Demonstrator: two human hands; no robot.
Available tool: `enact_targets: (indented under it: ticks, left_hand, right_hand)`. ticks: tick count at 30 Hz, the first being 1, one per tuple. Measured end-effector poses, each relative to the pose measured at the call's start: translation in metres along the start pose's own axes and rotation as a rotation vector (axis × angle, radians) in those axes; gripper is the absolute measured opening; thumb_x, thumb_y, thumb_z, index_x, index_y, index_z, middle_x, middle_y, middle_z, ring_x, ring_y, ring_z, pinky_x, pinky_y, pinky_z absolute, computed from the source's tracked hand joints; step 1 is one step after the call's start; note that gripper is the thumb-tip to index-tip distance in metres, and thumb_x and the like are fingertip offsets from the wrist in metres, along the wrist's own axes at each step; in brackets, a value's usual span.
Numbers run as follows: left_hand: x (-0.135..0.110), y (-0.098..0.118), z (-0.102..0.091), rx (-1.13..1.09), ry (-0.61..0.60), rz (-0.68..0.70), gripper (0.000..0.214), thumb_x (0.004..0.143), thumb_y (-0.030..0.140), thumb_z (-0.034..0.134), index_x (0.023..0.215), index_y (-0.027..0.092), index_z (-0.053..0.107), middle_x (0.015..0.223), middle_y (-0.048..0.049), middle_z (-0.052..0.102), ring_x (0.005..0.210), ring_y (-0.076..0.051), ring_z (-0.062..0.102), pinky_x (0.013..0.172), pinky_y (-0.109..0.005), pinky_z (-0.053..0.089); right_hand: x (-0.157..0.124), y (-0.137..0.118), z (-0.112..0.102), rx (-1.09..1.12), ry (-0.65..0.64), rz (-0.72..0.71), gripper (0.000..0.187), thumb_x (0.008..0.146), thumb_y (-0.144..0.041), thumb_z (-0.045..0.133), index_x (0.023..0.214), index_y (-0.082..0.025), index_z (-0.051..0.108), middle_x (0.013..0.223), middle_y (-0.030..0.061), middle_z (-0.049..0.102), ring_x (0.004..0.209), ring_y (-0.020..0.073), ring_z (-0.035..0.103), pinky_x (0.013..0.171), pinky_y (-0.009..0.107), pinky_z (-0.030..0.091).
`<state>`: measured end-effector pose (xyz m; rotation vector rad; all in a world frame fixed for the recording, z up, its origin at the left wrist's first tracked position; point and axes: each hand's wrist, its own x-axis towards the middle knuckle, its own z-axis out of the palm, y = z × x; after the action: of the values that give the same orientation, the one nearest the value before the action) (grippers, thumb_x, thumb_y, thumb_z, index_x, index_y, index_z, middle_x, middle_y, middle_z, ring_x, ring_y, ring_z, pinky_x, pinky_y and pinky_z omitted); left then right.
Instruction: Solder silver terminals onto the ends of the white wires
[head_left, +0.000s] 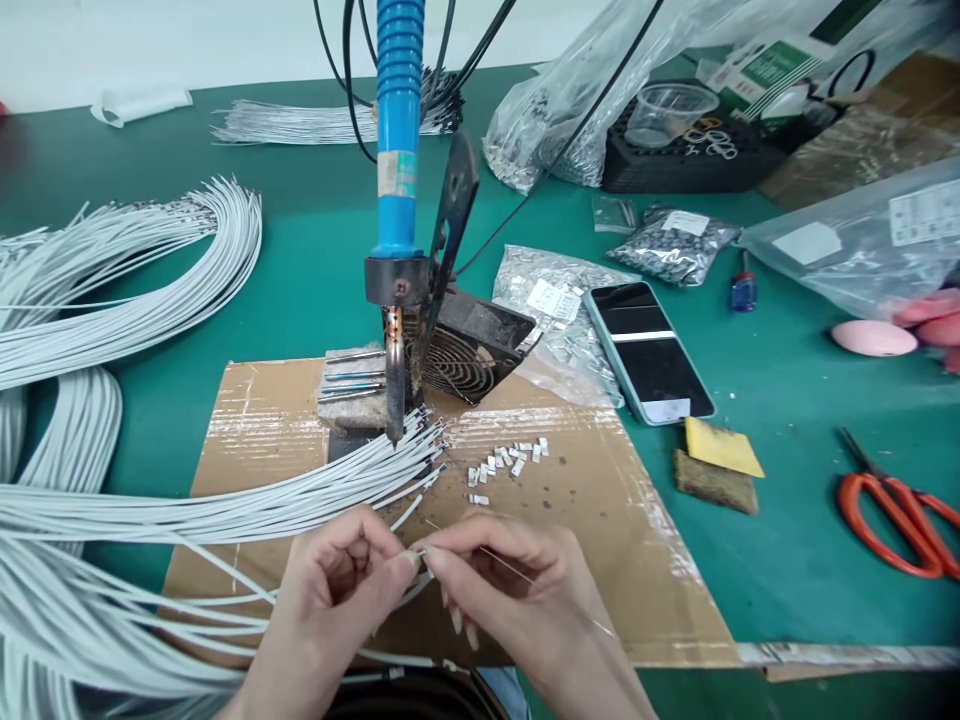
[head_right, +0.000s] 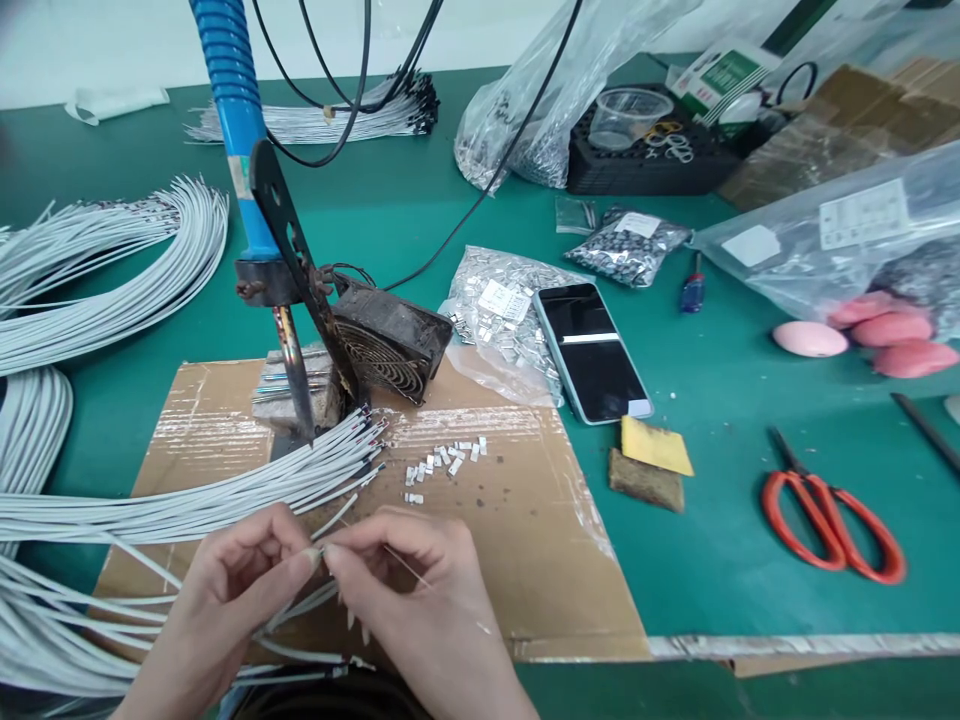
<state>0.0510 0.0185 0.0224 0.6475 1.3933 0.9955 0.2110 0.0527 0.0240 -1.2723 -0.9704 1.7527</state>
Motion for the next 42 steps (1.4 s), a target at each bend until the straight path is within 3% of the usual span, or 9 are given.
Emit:
enact_targets:
  ticks: [4, 9, 12, 15, 21, 27, 30, 37, 42]
  left_hand:
    - [-0.001, 0.008, 0.007, 0.108, 0.071, -0.010, 0.045, 0.075, 0.051, 0.089, 0.060, 0.017, 0.064, 0.053, 0.0059, 0.046, 0.052, -0.009, 0.034, 0.052, -0.023, 0.023]
    - [-0.005, 0.007, 0.015, 0.183, 0.161, 0.084, 0.043, 0.079, 0.051, 0.085, 0.062, 0.017, 0.064, 0.052, 0.0055, 0.045, 0.052, -0.009, 0.033, 0.051, -0.023, 0.024]
    - [-0.005, 0.005, 0.020, 0.056, 0.162, 0.072, 0.049, 0.079, 0.062, 0.084, 0.068, 0.018, 0.066, 0.054, 0.0038, 0.053, 0.050, -0.009, 0.041, 0.048, -0.021, 0.027]
    - [-0.005, 0.007, 0.024, -0.112, 0.155, -0.003, 0.050, 0.074, 0.065, 0.087, 0.075, 0.019, 0.064, 0.053, 0.0075, 0.051, 0.045, -0.005, 0.039, 0.044, -0.017, 0.026]
    - [0.000, 0.009, 0.017, -0.186, 0.131, -0.006, 0.047, 0.070, 0.058, 0.093, 0.077, 0.016, 0.071, 0.059, 0.0050, 0.058, 0.051, -0.004, 0.038, 0.047, -0.014, 0.030]
    - [0.001, 0.010, 0.014, -0.087, 0.148, 0.023, 0.034, 0.070, 0.043, 0.095, 0.071, 0.016, 0.074, 0.059, 0.0020, 0.061, 0.054, -0.008, 0.045, 0.051, -0.018, 0.035]
    - [0.000, 0.013, 0.017, -0.066, 0.160, 0.003, 0.030, 0.066, 0.036, 0.096, 0.068, 0.015, 0.074, 0.056, 0.0021, 0.060, 0.052, -0.008, 0.043, 0.050, -0.017, 0.032]
    - [-0.001, 0.014, 0.017, -0.081, 0.245, 0.038, 0.021, 0.065, 0.028, 0.093, 0.066, 0.017, 0.075, 0.055, 0.0031, 0.061, 0.050, -0.007, 0.045, 0.048, -0.015, 0.034]
    - [-0.004, 0.013, 0.019, -0.006, 0.232, 0.086, 0.017, 0.069, 0.026, 0.090, 0.067, 0.018, 0.075, 0.056, 0.0025, 0.063, 0.053, -0.009, 0.050, 0.050, -0.016, 0.038]
  right_hand:
    - [-0.002, -0.006, -0.001, -0.021, 0.002, -0.057, 0.010, 0.079, -0.022, 0.082, 0.070, -0.020, 0.085, 0.057, -0.0024, 0.062, 0.050, 0.0082, 0.051, 0.049, 0.019, 0.039]
    - [-0.003, 0.000, 0.010, 0.088, 0.078, 0.063, 0.015, 0.072, -0.030, 0.089, 0.066, -0.018, 0.084, 0.051, -0.0029, 0.059, 0.043, 0.0068, 0.049, 0.042, 0.016, 0.041]
    - [-0.004, 0.014, 0.023, 0.220, 0.185, 0.066, 0.020, 0.074, -0.036, 0.090, 0.067, -0.019, 0.084, 0.048, -0.0029, 0.060, 0.041, 0.0066, 0.049, 0.040, 0.015, 0.045]
    - [-0.004, 0.028, 0.033, 0.227, 0.256, -0.057, 0.013, 0.081, -0.032, 0.083, 0.072, -0.023, 0.086, 0.054, -0.0018, 0.065, 0.045, 0.0082, 0.054, 0.043, 0.016, 0.048]
    - [-0.003, 0.029, 0.022, -0.352, 0.288, -0.635, 0.024, 0.088, -0.008, 0.073, 0.091, -0.026, 0.088, 0.067, -0.0006, 0.075, 0.054, 0.0116, 0.066, 0.054, 0.020, 0.054]
    - [-0.001, 0.003, -0.012, -0.844, -0.032, -0.815, 0.025, 0.094, -0.006, 0.064, 0.105, -0.019, 0.083, 0.077, 0.0048, 0.079, 0.064, 0.0163, 0.072, 0.065, 0.025, 0.061]
    - [0.000, -0.002, -0.018, -0.824, -0.099, -0.758, 0.024, 0.094, -0.008, 0.065, 0.097, -0.019, 0.085, 0.072, 0.0042, 0.077, 0.059, 0.0157, 0.070, 0.059, 0.024, 0.058]
    - [0.000, 0.007, -0.016, -0.155, 0.174, -0.363, 0.015, 0.089, -0.021, 0.078, 0.088, -0.029, 0.090, 0.063, -0.0001, 0.071, 0.051, 0.0131, 0.065, 0.047, 0.021, 0.054]
    - [0.004, 0.000, -0.017, -0.249, -0.118, -0.250, 0.017, 0.096, -0.026, 0.072, 0.098, -0.027, 0.089, 0.067, 0.0003, 0.071, 0.055, 0.0114, 0.064, 0.053, 0.018, 0.054]
